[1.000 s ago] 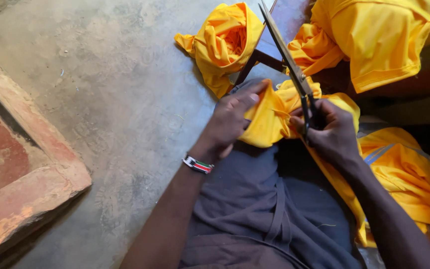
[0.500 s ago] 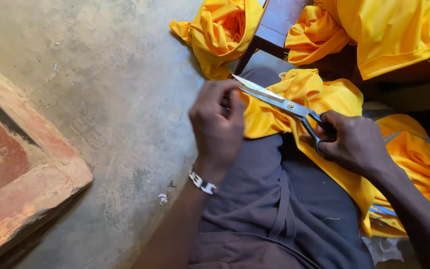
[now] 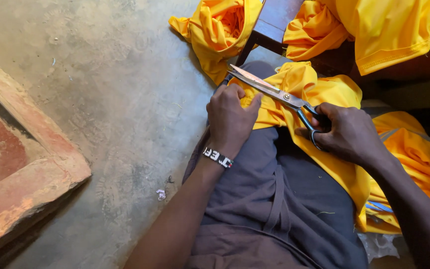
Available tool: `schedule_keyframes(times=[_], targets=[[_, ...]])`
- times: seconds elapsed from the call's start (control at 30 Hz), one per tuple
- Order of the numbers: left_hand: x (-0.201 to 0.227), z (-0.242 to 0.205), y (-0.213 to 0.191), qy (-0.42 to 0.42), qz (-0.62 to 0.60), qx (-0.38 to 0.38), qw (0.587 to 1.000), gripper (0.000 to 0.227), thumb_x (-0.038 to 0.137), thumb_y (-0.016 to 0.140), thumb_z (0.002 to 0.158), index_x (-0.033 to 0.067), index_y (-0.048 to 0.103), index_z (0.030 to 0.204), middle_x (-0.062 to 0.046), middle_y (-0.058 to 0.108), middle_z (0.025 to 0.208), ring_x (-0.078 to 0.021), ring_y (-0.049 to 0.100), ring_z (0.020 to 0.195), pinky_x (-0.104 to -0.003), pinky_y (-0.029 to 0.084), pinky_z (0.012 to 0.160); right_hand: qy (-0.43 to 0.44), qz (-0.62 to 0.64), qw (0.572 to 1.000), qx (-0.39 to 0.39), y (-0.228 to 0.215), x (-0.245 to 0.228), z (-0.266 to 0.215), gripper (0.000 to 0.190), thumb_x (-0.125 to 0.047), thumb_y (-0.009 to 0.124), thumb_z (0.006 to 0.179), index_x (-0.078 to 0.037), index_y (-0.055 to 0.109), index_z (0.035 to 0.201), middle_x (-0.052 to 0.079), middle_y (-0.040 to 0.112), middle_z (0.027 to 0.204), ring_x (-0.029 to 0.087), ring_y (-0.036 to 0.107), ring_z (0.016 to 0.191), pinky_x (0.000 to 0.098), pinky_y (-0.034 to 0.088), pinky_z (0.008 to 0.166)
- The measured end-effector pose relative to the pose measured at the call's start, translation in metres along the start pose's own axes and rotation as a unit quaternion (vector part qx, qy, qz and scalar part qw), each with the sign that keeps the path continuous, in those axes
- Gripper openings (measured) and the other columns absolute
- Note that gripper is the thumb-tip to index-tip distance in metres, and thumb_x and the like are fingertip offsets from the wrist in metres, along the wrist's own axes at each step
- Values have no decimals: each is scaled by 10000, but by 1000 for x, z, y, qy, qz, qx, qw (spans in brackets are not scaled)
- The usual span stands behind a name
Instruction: Trimming loose threads and excess fabric from yellow shirts using scissors
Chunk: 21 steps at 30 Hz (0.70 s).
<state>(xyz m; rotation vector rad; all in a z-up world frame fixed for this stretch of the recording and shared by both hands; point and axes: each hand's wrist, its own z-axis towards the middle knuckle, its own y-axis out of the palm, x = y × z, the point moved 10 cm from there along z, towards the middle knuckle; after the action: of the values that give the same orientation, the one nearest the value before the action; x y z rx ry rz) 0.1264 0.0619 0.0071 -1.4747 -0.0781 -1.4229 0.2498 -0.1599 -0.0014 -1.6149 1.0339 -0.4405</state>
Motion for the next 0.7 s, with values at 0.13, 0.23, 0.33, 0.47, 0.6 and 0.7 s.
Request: schedule_keyframes(times=[0.13, 0.23, 0.33, 0.47, 0.6, 0.7], targets=[[-4, 0, -13, -36, -66, 17, 997, 167, 149, 781, 818, 28, 717, 721, -43, 618, 599, -187, 525, 471, -362, 466, 490, 5, -7, 1000, 6, -6, -2, -3, 310, -380, 801, 780, -112, 644, 794, 65, 684, 666, 314, 597, 565, 430, 460, 607], [-20, -7, -10, -118, -265, -39, 956, 115, 89, 739, 852, -24, 758, 843, -41, 707, 688, -115, 598, 407, -251, 485, 408, 19, 12, 1000, -3, -6, 2, -4, 440, -494, 843, 765, -121, 611, 753, 80, 566, 585, 281, 530, 511, 408, 409, 558], [-45, -21, 10, -246, -435, -84, 862, 82, 29, 710, 920, -50, 718, 898, -63, 612, 558, -88, 497, 363, -221, 398, 330, 21, 1, 1000, -7, -7, 0, -6, 404, -459, 823, 783, -117, 610, 779, 32, 669, 625, 270, 589, 547, 396, 455, 601], [-55, -25, 21, -269, -518, -92, 807, 78, 23, 701, 925, -55, 690, 931, -70, 615, 613, -79, 522, 431, -201, 411, 359, 10, -13, 1000, 14, -12, -1, -10, 296, -380, 810, 762, -130, 658, 810, 44, 692, 664, 294, 600, 564, 416, 463, 611], [-55, -24, 19, -276, -536, -95, 792, 166, 93, 729, 908, -61, 690, 960, -74, 619, 625, -79, 540, 454, -192, 411, 367, -21, -23, 998, 60, -24, 7, -21, 255, -277, 811, 706, -125, 653, 836, 28, 696, 654, 301, 626, 563, 430, 460, 593], [-58, -23, 24, -288, -566, -85, 767, 98, 28, 719, 906, -55, 680, 941, -73, 620, 744, -91, 586, 516, -202, 428, 366, -84, -111, 981, 132, -46, -6, -40, 480, -534, 838, 760, -99, 644, 822, 13, 657, 671, 255, 597, 522, 378, 448, 554]])
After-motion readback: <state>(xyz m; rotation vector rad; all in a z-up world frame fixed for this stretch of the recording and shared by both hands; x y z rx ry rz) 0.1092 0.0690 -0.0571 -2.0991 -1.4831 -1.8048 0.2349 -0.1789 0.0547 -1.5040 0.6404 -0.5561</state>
